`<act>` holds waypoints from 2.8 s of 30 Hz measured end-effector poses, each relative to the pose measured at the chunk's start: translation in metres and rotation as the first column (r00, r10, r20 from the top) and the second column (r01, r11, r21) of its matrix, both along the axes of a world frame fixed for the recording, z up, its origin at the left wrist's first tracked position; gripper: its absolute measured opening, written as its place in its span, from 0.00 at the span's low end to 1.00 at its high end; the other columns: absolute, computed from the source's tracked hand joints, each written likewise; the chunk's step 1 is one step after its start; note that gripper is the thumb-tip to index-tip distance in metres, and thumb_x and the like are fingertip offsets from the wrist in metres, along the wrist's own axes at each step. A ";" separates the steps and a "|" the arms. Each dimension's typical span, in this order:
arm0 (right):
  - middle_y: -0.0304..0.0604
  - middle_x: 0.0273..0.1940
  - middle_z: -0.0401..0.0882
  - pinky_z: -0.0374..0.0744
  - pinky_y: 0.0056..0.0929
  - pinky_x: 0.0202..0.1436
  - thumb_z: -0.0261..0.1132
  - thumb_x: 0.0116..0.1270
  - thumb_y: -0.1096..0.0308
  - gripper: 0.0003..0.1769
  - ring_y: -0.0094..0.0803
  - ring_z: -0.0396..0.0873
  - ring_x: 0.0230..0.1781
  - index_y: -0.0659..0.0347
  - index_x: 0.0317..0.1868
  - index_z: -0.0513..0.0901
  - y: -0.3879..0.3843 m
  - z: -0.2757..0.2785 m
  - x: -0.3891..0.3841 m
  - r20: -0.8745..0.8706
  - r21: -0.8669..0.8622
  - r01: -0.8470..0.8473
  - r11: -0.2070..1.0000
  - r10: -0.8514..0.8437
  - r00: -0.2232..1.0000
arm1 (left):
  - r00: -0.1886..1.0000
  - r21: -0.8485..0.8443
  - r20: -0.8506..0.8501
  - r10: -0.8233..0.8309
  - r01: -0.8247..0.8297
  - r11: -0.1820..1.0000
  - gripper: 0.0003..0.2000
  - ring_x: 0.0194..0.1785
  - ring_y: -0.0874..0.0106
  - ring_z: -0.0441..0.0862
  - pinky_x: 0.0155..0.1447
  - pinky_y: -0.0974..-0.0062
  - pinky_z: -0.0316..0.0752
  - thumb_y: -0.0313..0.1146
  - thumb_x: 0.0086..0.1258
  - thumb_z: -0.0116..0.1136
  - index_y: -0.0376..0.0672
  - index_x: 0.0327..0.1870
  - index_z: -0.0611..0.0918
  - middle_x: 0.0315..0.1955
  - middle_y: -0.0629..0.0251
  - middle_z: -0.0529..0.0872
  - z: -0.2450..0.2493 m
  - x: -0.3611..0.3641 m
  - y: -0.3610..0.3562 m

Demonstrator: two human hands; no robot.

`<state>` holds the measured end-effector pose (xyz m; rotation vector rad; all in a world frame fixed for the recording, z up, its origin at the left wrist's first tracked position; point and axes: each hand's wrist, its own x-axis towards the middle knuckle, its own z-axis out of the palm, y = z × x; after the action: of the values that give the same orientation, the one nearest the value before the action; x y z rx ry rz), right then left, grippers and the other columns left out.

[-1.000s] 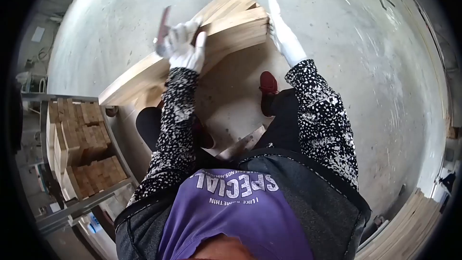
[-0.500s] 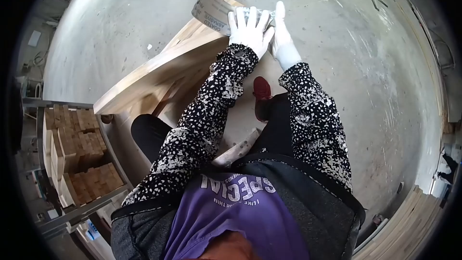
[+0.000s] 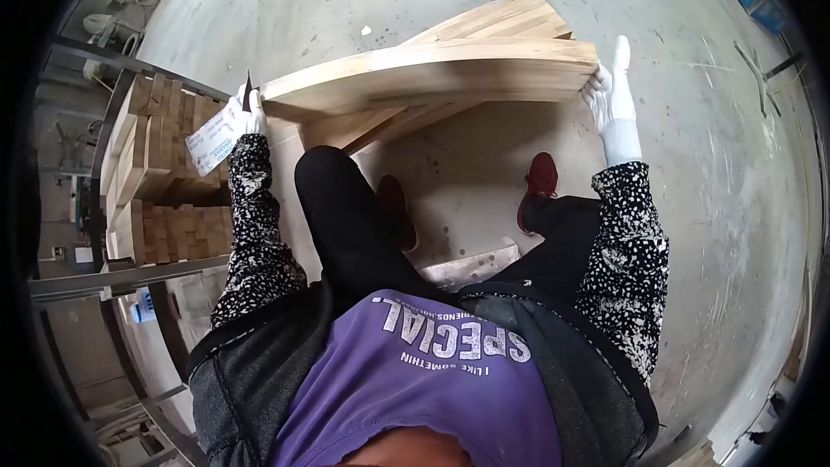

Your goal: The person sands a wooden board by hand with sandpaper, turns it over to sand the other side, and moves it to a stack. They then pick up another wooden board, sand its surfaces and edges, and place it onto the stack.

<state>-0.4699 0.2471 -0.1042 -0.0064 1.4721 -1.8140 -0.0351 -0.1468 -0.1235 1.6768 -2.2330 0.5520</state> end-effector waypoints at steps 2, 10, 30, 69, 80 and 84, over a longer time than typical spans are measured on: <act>0.34 0.36 0.71 0.71 0.18 0.42 0.39 0.54 0.19 0.55 0.20 0.67 0.31 0.65 0.58 0.71 0.001 -0.003 -0.003 -0.046 0.021 -0.003 1.000 0.004 0.999 | 0.999 -0.102 -0.013 0.053 -0.054 0.993 0.23 0.64 0.58 0.61 0.64 0.53 0.55 0.56 0.70 0.37 0.60 0.62 0.69 0.58 0.63 0.70 0.002 -0.003 0.002; 0.30 0.27 0.67 0.67 0.18 0.30 0.40 0.60 0.24 0.46 0.15 0.63 0.25 0.63 0.51 0.75 0.007 -0.029 -0.017 -0.174 -0.119 0.012 0.993 -0.033 0.984 | 0.662 -0.077 -0.181 -0.727 0.728 0.681 0.18 0.59 0.53 0.64 0.63 0.50 0.55 0.46 0.69 0.44 0.56 0.58 0.72 0.54 0.59 0.70 0.040 -0.220 0.201; 0.38 0.49 0.75 0.68 0.22 0.52 0.40 0.50 0.16 0.58 0.24 0.70 0.46 0.61 0.60 0.71 0.006 0.009 0.010 0.013 -0.103 -0.002 0.995 0.004 1.000 | 0.869 0.024 0.006 -0.495 0.495 0.869 0.28 0.55 0.52 0.64 0.64 0.54 0.56 0.55 0.70 0.44 0.46 0.64 0.67 0.59 0.54 0.69 0.012 -0.116 0.086; 0.51 0.69 0.52 0.55 0.30 0.69 0.45 0.53 0.20 0.62 0.36 0.55 0.68 0.69 0.71 0.49 -0.002 0.002 0.000 -0.134 0.032 0.049 0.998 -0.044 0.990 | 0.996 0.159 -0.011 0.088 -0.085 0.984 0.26 0.69 0.54 0.56 0.67 0.42 0.43 0.59 0.70 0.31 0.67 0.69 0.61 0.68 0.52 0.59 0.035 -0.043 0.055; 0.49 0.61 0.65 0.64 0.33 0.63 0.45 0.55 0.21 0.56 0.38 0.65 0.60 0.68 0.63 0.63 -0.003 0.010 0.008 -0.140 -0.103 0.057 0.993 -0.071 0.988 | 0.430 -0.006 -0.410 -0.804 0.880 0.474 0.30 0.68 0.38 0.47 0.68 0.35 0.33 0.54 0.64 0.48 0.44 0.63 0.66 0.65 0.45 0.59 0.021 -0.305 0.307; 0.47 0.50 0.78 0.73 0.32 0.57 0.42 0.58 0.23 0.49 0.36 0.76 0.49 0.64 0.53 0.76 -0.002 0.005 0.005 -0.023 -0.270 0.056 0.961 -0.065 0.998 | 0.371 -0.015 -0.407 -0.835 0.911 0.412 0.31 0.68 0.39 0.49 0.68 0.35 0.34 0.55 0.63 0.48 0.44 0.63 0.66 0.64 0.45 0.60 0.024 -0.323 0.322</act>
<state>-0.4650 0.2452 -0.0993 -0.1271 1.2470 -2.0607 -0.3584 0.1755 -0.0996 0.3081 -2.4982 -0.2855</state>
